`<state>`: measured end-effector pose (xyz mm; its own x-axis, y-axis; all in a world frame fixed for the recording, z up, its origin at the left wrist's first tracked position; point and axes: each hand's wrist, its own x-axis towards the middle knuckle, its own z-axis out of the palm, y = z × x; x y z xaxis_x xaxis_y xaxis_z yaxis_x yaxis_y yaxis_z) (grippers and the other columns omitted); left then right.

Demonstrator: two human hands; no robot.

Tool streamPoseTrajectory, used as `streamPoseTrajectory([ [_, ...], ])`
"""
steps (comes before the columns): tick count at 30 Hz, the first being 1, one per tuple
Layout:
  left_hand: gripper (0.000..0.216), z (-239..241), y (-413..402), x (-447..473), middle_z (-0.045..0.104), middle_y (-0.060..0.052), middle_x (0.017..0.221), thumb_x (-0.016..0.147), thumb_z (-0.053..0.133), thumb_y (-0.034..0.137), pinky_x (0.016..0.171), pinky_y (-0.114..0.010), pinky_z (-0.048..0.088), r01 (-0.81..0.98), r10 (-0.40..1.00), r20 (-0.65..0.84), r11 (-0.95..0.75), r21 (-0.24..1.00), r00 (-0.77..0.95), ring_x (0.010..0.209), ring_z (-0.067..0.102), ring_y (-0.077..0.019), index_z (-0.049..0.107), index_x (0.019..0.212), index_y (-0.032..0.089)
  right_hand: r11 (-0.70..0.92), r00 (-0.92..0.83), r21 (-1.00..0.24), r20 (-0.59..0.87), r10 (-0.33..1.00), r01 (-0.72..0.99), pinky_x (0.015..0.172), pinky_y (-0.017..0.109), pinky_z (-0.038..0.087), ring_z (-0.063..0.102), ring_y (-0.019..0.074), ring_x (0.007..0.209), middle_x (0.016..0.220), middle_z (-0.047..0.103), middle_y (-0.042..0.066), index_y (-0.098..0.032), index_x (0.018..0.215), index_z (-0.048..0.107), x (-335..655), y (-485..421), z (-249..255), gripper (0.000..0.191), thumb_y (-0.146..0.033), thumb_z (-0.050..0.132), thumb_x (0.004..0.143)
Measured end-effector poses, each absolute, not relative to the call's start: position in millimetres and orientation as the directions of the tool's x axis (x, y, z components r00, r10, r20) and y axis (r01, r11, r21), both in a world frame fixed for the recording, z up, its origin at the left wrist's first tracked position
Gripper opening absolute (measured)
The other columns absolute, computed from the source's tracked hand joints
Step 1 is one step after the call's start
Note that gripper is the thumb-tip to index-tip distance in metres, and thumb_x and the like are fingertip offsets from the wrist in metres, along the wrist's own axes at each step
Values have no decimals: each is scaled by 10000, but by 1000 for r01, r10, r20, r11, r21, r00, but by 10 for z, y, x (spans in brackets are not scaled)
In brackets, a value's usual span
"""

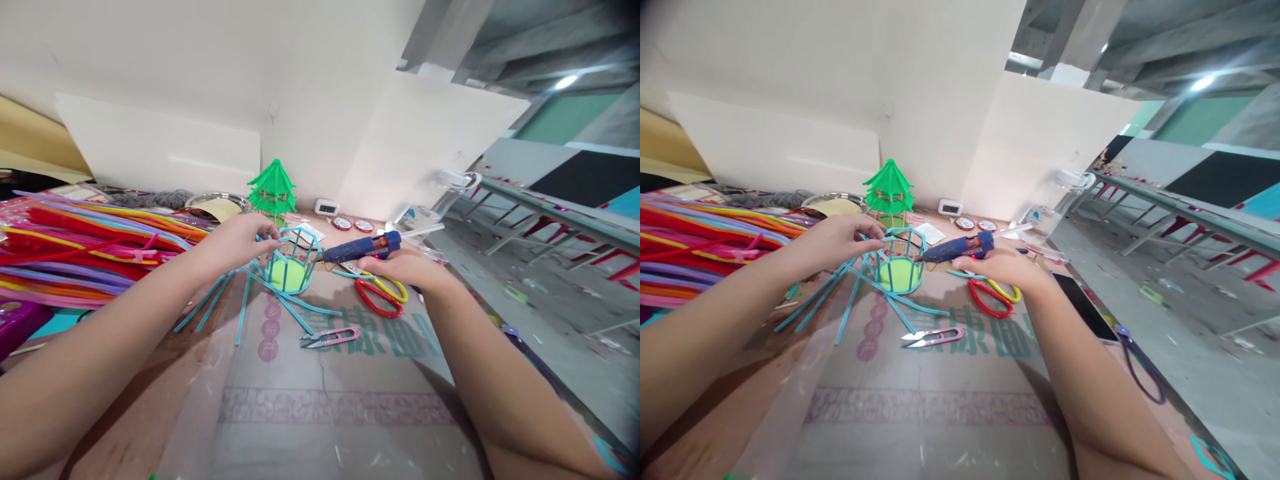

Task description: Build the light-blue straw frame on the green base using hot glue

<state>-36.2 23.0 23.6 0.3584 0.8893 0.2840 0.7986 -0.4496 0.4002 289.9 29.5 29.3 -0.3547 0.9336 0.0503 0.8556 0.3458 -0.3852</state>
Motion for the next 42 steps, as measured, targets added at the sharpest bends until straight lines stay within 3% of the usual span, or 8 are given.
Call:
streamPoseTrajectory([
  [11, 268, 252, 225, -359, 719, -40, 907, 821, 541, 425, 758, -303, 440, 792, 887, 281, -455, 407, 366, 878, 639, -217, 688, 866, 206, 182, -220, -320, -89, 971, 930, 952, 453, 530, 687, 310, 1007, 935, 766, 44, -261, 895, 779, 2868, 295, 315, 443, -653, 598, 797],
  [20, 270, 243, 237, -364, 714, -46, 917, 825, 534, 422, 751, -303, 433, 793, 883, 285, -463, 396, 373, 884, 634, -219, 683, 876, 203, 224, -248, -334, -32, 968, 916, 924, 451, 541, 682, 314, 1021, 989, 766, 41, -269, 947, 779, 2850, 288, 312, 445, -650, 617, 784],
  [24, 248, 234, 242, -369, 714, -47, 938, 830, 539, 413, 742, -303, 436, 795, 881, 291, -465, 389, 372, 889, 636, -219, 678, 875, 212, 195, -219, -290, -50, 975, 937, 896, 455, 551, 698, 310, 955, 908, 771, 53, -266, 898, 786, 2869, 306, 299, 417, -634, 619, 794],
  [34, 261, 226, 250, -378, 717, -46, 935, 836, 539, 414, 776, -311, 452, 797, 873, 299, -477, 369, 384, 901, 639, -223, 690, 882, 206, 179, -206, -278, -68, 976, 944, 913, 457, 541, 692, 318, 996, 1003, 766, 53, -274, 997, 776, 2888, 322, 296, 476, -665, 603, 786],
  [38, 266, 231, 238, -375, 713, -46, 922, 832, 539, 418, 753, -308, 441, 796, 877, 298, -470, 380, 376, 892, 639, -225, 689, 876, 203, 200, -227, -308, -56, 972, 930, 901, 441, 550, 695, 309, 971, 933, 768, 53, -255, 933, 782, 2895, 318, 295, 442, -638, 628, 774],
  [42, 274, 232, 237, -375, 716, -44, 923, 832, 532, 428, 759, -309, 431, 790, 875, 300, -477, 386, 381, 895, 636, -225, 685, 872, 204, 326, -358, -422, 3, 934, 846, 864, 378, 570, 698, 268, 922, 822, 760, 15, -270, 898, 774, 2877, 307, 287, 369, -595, 651, 775],
])
